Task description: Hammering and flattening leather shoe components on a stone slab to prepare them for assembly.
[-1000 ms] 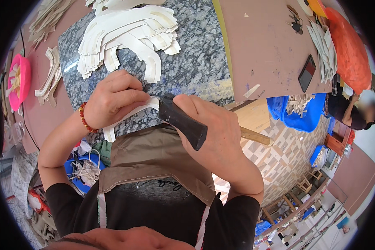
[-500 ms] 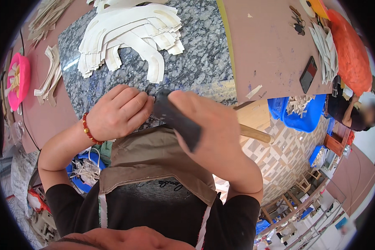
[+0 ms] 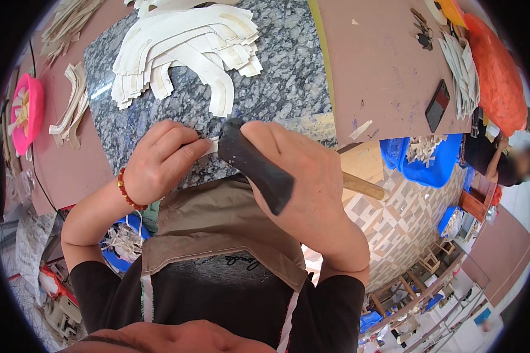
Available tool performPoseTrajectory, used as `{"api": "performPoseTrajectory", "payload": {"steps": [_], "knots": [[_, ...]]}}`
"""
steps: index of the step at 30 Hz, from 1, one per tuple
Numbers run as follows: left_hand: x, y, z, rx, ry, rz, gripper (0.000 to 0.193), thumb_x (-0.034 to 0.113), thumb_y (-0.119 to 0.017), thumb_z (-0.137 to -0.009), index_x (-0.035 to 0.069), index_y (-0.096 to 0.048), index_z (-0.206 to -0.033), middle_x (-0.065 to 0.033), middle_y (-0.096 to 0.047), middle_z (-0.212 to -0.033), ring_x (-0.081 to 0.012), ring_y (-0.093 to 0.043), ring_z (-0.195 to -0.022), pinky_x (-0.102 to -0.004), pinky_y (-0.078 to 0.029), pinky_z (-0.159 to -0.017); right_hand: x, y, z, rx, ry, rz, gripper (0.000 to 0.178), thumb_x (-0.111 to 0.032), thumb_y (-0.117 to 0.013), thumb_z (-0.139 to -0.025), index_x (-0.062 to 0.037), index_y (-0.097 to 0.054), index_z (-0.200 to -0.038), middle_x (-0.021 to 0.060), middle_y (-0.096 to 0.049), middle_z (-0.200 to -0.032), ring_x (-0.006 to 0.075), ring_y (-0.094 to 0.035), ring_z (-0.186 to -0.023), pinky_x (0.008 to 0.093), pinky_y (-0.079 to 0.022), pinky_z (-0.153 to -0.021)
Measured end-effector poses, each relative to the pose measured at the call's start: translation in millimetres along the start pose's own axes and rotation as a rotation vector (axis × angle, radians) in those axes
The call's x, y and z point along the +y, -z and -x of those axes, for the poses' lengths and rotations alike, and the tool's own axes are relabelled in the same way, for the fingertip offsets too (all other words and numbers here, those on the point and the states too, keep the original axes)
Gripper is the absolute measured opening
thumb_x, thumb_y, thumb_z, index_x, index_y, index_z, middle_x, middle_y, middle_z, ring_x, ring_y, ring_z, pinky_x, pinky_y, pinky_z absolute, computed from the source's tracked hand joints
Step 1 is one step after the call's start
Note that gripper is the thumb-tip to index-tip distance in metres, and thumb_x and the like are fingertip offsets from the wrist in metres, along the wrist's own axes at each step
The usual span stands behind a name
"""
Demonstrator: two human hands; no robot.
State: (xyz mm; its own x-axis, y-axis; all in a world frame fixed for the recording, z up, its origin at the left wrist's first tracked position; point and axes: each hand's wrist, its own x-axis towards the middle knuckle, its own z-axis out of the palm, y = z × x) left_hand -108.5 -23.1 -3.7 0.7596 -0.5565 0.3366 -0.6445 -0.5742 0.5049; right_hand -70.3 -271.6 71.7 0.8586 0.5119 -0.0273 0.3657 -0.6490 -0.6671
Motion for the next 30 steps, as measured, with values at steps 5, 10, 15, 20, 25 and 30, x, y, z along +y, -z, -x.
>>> {"api": "performPoseTrajectory", "payload": {"steps": [5, 10, 15, 20, 25, 30], "knots": [[12, 0, -4, -0.038, -0.015, -0.1, 0.039, 0.006, -0.071, -0.078, -0.004, -0.07, -0.116, -0.0144, -0.064, -0.11, -0.0306, -0.064, -0.096, -0.0403, -0.056, -0.081, -1, -10, -1, -0.008, 0.003, 0.005, 0.013, -0.006, -0.079, -0.091, -0.0021, -0.071, -0.1, 0.0116, -0.069, -0.085, 0.0267, -0.069, -0.072, 0.0338, -0.053, -0.066], [21, -3, -3, -0.04, 0.035, -0.148, 0.039, 0.005, -0.07, -0.079, -0.005, -0.069, -0.117, -0.0149, -0.064, -0.11, -0.0308, -0.064, -0.096, -0.04, -0.056, -0.082, 1, -9, -5, 0.003, 0.032, -0.033, 0.012, -0.002, -0.078, -0.089, -0.0024, -0.07, -0.098, 0.0119, -0.069, -0.085, 0.029, -0.069, -0.072, 0.0351, -0.053, -0.066], [13, 1, 10, -0.031, 0.062, -0.063, 0.037, 0.005, -0.07, -0.079, -0.006, -0.068, -0.115, -0.0152, -0.063, -0.107, -0.0309, -0.063, -0.093, -0.0387, -0.056, -0.082, 14, -15, -3, -0.042, 0.118, 0.039, 0.02, -0.013, -0.07, -0.089, -0.0108, -0.059, -0.106, 0.0071, -0.059, -0.083, 0.0301, -0.065, -0.075, 0.0424, -0.05, -0.062], [23, -1, 9, -0.012, 0.069, -0.153, 0.036, 0.008, -0.068, -0.08, -0.005, -0.067, -0.114, -0.014, -0.062, -0.105, -0.0282, -0.061, -0.091, -0.0373, -0.055, -0.08, -1, -16, -6, -0.043, 0.193, 0.115, 0.02, -0.017, -0.069, -0.09, -0.0116, -0.057, -0.104, 0.0068, -0.058, -0.082, 0.029, -0.064, -0.072, 0.0417, -0.049, -0.059], [27, 7, 30, -0.072, 0.152, -0.135, 0.042, 0.002, -0.069, -0.076, -0.007, -0.067, -0.117, -0.0165, -0.062, -0.109, -0.032, -0.063, -0.094, -0.0392, -0.056, -0.082, 3, -13, -17, -0.134, 0.168, 0.086, 0.019, -0.019, -0.069, -0.09, -0.0118, -0.054, -0.098, 0.006, -0.056, -0.08, 0.0289, -0.064, -0.072, 0.0419, -0.049, -0.059], [36, 4, 33, -0.018, 0.202, -0.166, 0.038, 0.005, -0.068, -0.081, -0.006, -0.066, -0.117, -0.0145, -0.061, -0.106, -0.0279, -0.061, -0.092, -0.0374, -0.055, -0.082, -13, -24, -9, -0.183, 0.243, 0.16, 0.019, -0.016, -0.069, -0.089, -0.0107, -0.057, -0.103, 0.0059, -0.059, -0.081, 0.0281, -0.066, -0.073, 0.0407, -0.05, -0.06]]}}
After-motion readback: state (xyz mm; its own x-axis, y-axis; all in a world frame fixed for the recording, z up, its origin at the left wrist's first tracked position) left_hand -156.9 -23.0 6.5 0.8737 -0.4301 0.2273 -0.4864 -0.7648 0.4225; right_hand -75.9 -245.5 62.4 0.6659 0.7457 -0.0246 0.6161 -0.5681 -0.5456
